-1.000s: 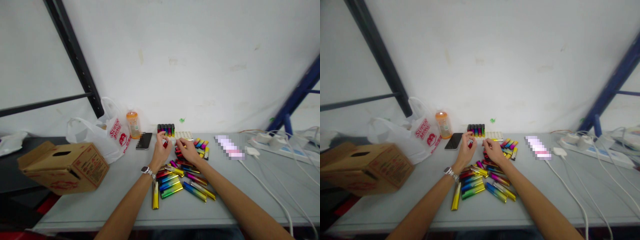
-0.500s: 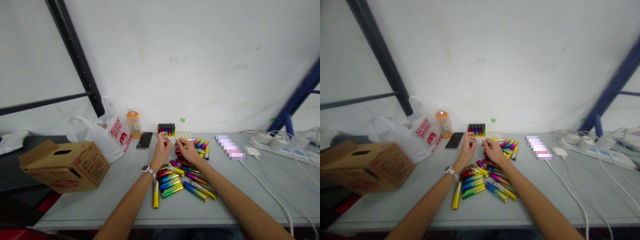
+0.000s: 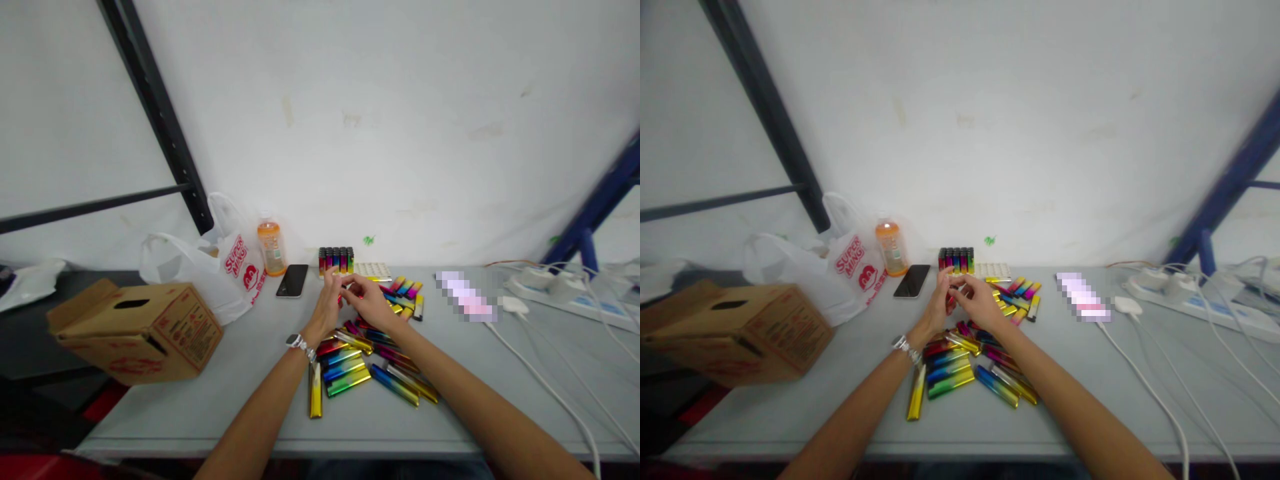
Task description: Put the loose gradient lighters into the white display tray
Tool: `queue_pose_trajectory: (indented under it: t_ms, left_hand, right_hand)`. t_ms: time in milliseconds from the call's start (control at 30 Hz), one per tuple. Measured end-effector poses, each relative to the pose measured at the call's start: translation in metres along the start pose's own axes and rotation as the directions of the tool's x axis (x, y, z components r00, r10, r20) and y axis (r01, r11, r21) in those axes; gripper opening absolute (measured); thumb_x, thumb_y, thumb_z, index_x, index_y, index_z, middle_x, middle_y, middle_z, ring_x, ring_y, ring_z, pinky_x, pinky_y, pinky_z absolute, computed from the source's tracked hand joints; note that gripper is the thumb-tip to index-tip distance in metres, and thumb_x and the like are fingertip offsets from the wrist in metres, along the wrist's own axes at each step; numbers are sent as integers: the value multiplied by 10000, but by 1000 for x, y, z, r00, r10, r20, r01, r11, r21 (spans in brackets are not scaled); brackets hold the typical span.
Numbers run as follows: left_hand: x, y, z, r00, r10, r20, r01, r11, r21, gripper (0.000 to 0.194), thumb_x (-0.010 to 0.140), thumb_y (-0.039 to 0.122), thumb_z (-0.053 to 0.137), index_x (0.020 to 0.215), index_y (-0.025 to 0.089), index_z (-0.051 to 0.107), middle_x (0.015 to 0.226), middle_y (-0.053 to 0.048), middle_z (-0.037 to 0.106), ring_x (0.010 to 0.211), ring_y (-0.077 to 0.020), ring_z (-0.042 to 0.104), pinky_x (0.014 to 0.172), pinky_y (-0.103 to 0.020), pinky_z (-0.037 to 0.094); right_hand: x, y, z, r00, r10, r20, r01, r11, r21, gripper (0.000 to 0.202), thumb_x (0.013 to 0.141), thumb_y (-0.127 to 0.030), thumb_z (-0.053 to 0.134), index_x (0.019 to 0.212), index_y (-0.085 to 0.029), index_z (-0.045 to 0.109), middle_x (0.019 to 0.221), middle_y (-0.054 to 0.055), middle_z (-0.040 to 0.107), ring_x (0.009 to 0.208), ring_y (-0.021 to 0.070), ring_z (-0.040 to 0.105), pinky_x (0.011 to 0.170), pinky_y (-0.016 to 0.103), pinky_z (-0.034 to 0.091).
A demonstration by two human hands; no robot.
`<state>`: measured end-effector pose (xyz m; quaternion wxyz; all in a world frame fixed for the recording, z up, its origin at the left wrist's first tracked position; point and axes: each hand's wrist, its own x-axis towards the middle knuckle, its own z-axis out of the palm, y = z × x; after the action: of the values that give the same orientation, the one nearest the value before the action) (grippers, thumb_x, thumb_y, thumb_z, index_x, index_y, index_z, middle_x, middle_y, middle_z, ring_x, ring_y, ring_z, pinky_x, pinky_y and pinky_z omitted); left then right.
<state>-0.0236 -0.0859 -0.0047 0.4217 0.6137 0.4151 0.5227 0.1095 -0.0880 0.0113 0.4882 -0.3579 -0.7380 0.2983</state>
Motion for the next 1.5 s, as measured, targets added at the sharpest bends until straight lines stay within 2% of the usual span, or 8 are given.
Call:
queue_pose_trajectory:
  t_ms: [233,333,400,667,867,1133,1333,1500]
  left_hand:
    - [17,7,-42,955,288,-75,-223,860,459,292,836,443,631,963,183,596,1004,-73,606,926,-199,566,854,-350,476]
    - [14,20,-63,966,67,249,-183,859,478,258,770,421,690,766,170,631,771,-16,614,723,-157,545,720,-295,460]
    - [8,27,-69,892,-105,440,-133,868,478,321,696,466,755,761,159,686,750,-19,640,729,-165,557,681,-275,437]
    - [-3,26,-54,746,-327,581,-6,868,496,434,574,504,817,820,154,748,640,17,607,556,-120,483,522,-243,330]
    - [3,14,-52,791,-304,531,-11,861,509,398,580,485,806,762,144,711,625,25,583,573,-124,478,529,-245,326]
    - [13,4,-61,950,-26,311,-109,906,409,330,725,472,717,799,163,631,675,13,588,645,-141,515,608,-255,390]
    - [22,1,-59,988,106,114,-141,922,361,339,747,490,711,852,176,639,741,-8,623,673,-146,563,622,-257,429]
    - [22,-3,-43,987,160,27,-162,978,133,377,855,541,579,971,186,530,929,-53,665,875,-161,627,696,-245,478]
  right_hand:
    - [37,28,-10,991,21,-129,-30,998,-63,222,839,-366,645,962,-183,677,734,17,684,649,149,602,639,274,469]
    - [61,43,-13,990,-35,-133,6,977,-213,173,820,-314,650,937,-189,672,729,8,679,639,144,588,637,270,463]
    - [76,51,-10,992,-66,-103,37,963,-267,134,820,-263,636,924,-185,668,740,7,679,649,140,590,648,265,462]
    - [109,59,7,993,-108,43,116,915,-386,99,820,-162,628,898,-173,688,766,17,692,664,134,586,672,249,449]
    - [123,60,0,980,-118,161,182,860,-477,110,808,-136,631,863,-165,722,792,37,716,696,147,606,681,242,446]
    - [125,55,-8,956,-99,277,252,761,-598,188,863,-173,600,947,-159,768,896,76,687,778,169,619,750,263,452]
    - [103,43,-3,970,-110,218,235,668,-706,316,943,-314,545,1197,-219,708,1056,102,531,912,190,581,877,319,448]
    - [77,38,-7,991,-131,0,110,837,-537,353,946,-331,538,1249,-178,633,1029,83,543,847,174,573,844,314,464]
